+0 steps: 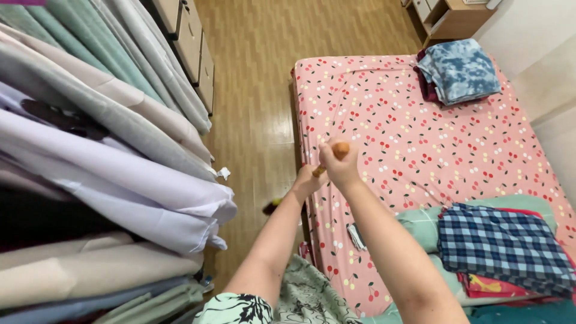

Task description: The person sweeps the wooden floor of a bedroom using a small yellow broom. They move around the room, sweeping near a bed, a clothes rack, a plastic drawer unit, and a wardrobe, gathering debris into a small pile.

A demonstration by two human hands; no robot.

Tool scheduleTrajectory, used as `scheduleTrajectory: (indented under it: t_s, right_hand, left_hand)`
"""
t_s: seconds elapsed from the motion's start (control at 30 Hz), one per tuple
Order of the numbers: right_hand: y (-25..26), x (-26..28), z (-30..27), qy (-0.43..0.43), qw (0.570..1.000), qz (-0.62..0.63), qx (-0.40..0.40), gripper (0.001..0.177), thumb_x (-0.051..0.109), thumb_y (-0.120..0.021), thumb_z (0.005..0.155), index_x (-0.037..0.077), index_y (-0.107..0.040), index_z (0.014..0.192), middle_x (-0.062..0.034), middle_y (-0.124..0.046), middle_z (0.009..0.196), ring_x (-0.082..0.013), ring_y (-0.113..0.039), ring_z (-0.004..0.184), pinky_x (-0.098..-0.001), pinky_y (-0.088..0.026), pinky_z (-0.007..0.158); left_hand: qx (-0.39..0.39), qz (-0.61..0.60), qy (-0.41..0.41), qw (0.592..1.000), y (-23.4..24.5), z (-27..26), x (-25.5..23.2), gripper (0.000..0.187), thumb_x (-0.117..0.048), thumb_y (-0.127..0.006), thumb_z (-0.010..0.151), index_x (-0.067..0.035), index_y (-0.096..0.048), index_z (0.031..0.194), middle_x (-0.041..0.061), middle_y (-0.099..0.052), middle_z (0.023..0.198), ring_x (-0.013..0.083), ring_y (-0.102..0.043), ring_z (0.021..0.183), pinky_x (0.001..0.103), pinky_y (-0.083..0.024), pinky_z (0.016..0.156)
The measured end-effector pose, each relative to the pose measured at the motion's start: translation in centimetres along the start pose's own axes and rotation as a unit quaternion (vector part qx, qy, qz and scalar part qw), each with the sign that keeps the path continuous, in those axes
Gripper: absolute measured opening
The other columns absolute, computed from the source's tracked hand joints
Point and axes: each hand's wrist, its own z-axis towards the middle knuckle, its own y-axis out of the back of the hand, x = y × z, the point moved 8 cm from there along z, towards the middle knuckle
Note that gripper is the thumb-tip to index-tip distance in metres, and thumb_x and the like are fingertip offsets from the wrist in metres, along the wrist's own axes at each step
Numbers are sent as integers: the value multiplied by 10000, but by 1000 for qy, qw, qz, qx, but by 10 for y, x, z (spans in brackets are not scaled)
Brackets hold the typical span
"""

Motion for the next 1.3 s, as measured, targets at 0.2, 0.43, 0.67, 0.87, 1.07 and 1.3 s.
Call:
scheduleTrajectory:
  t_s: [0.2,0.43,0.67,0.87,1.07,1.3]
  right_hand:
    - [18,3,18,51,999,-8,6,371,-52,-627,945,63,-577,596,-62,-543,489,-151,-532,431,-240,-438,485]
    - [14,37,123,47,995,73,-55,371,-102,-603,956,51,-524,627,-74,-477,446,-154,-495,363,-278,-428,406]
    - [12,-35,138,-63,993,92,-47,396,-51,-605,948,74,-514,584,-51,-467,414,-128,-486,325,-257,-387,351]
    - [24,-85,133,-48,996,71,3,365,-72,-669,918,62,-555,598,-58,-514,442,-129,-519,375,-250,-411,401]
    - [41,-81,150,19,998,49,41,344,-78,-668,933,49,-593,623,-68,-556,505,-149,-536,453,-253,-460,522]
    - [24,8,251,30,964,243,101,296,23,-660,1018,69,-498,774,-146,-506,512,-256,-558,388,-356,-493,450]
  left_hand:
    - [-2,8,-86,996,2,34,-32,212,-308,-733,756,-103,-719,705,113,-670,672,217,-670,727,364,-528,701]
    - [-43,-41,-95,994,22,43,-113,333,-359,-743,748,-32,-683,766,125,-670,715,254,-649,750,368,-507,702]
    - [-65,-1,35,997,-8,117,-8,308,-349,-828,677,-77,-739,792,110,-720,792,258,-735,898,389,-542,804]
    - [-80,-46,44,995,1,136,-23,259,-282,-773,709,-42,-743,801,138,-713,787,262,-714,887,382,-528,800]
    - [-71,42,82,993,-4,176,-33,262,-389,-799,742,-168,-773,880,42,-762,892,218,-740,961,359,-553,834]
    - [-82,-24,-40,996,34,135,-143,342,-305,-805,700,-17,-731,867,172,-718,877,293,-721,990,456,-531,919]
